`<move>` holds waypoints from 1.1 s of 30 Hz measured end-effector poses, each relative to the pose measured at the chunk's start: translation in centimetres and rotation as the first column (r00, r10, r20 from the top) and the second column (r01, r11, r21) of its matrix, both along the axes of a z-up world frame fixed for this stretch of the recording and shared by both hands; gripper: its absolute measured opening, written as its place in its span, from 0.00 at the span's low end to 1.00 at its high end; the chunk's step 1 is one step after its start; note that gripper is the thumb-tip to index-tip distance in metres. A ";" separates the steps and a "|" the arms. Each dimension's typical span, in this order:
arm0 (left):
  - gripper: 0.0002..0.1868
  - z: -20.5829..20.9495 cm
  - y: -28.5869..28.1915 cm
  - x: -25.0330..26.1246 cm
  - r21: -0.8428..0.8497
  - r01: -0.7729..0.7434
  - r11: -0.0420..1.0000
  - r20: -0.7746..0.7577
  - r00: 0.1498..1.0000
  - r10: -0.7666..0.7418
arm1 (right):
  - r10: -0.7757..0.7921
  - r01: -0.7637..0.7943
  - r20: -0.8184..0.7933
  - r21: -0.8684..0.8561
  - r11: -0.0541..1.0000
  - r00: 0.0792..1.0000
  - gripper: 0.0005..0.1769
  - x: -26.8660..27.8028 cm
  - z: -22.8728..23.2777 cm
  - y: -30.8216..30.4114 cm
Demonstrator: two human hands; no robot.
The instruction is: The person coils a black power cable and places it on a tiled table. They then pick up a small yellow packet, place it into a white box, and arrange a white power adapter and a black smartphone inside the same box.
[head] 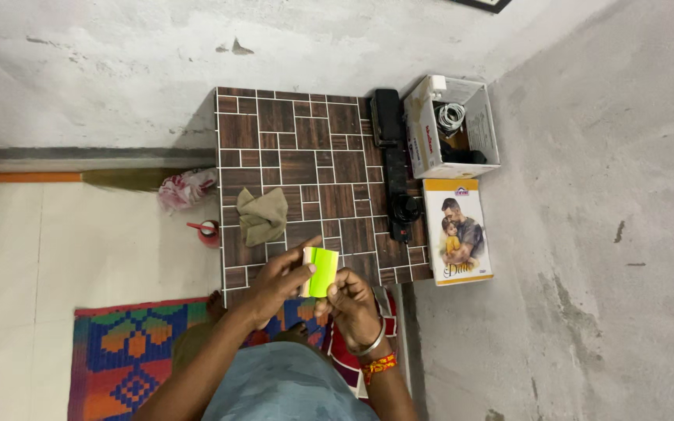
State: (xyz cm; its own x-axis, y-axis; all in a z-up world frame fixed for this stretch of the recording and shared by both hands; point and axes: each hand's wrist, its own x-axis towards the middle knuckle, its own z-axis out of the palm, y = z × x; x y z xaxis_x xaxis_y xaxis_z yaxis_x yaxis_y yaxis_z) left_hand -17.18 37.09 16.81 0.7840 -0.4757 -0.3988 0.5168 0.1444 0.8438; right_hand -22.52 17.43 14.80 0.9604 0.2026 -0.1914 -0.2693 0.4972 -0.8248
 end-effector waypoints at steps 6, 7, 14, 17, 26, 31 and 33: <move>0.34 0.0 -4.7 -1.9 -0.212 -0.042 0.976 0.029 0.998 0.050 | -0.060 0.063 -0.063 0.050 0.997 0.996 0.04 -1.9 -0.2 -5.3; 0.33 -0.1 -5.3 -2.5 -0.192 -0.047 0.980 0.027 0.998 0.053 | -0.056 0.060 -0.071 0.055 0.997 0.996 0.04 -2.3 -0.4 -6.0; 0.32 -1.0 -9.1 -3.8 -0.224 -0.106 0.969 -0.070 0.993 0.093 | -0.017 0.024 -0.096 0.072 0.997 0.995 0.04 -3.0 -2.0 -10.0; 0.31 -1.6 -10.4 -4.0 -0.253 -0.109 0.961 -0.083 0.992 0.090 | -0.014 0.019 -0.110 0.042 0.999 0.994 0.04 -3.2 -2.3 -11.1; 0.35 -0.3 -11.4 -1.7 -0.193 -0.056 0.980 -0.105 0.994 0.037 | 0.014 -0.010 -0.125 0.031 0.999 0.992 0.09 -1.3 -2.7 -12.6; 0.35 -0.5 -11.8 1.9 -0.165 0.005 0.986 -0.065 0.998 -0.016 | -0.036 0.036 -0.152 -0.003 0.999 0.988 0.10 1.0 -2.6 -12.4; 0.35 -0.6 -11.9 3.4 -0.190 0.019 0.982 -0.106 0.994 -0.040 | -0.044 0.037 -0.155 -0.052 0.998 0.987 0.12 1.9 -1.8 -12.4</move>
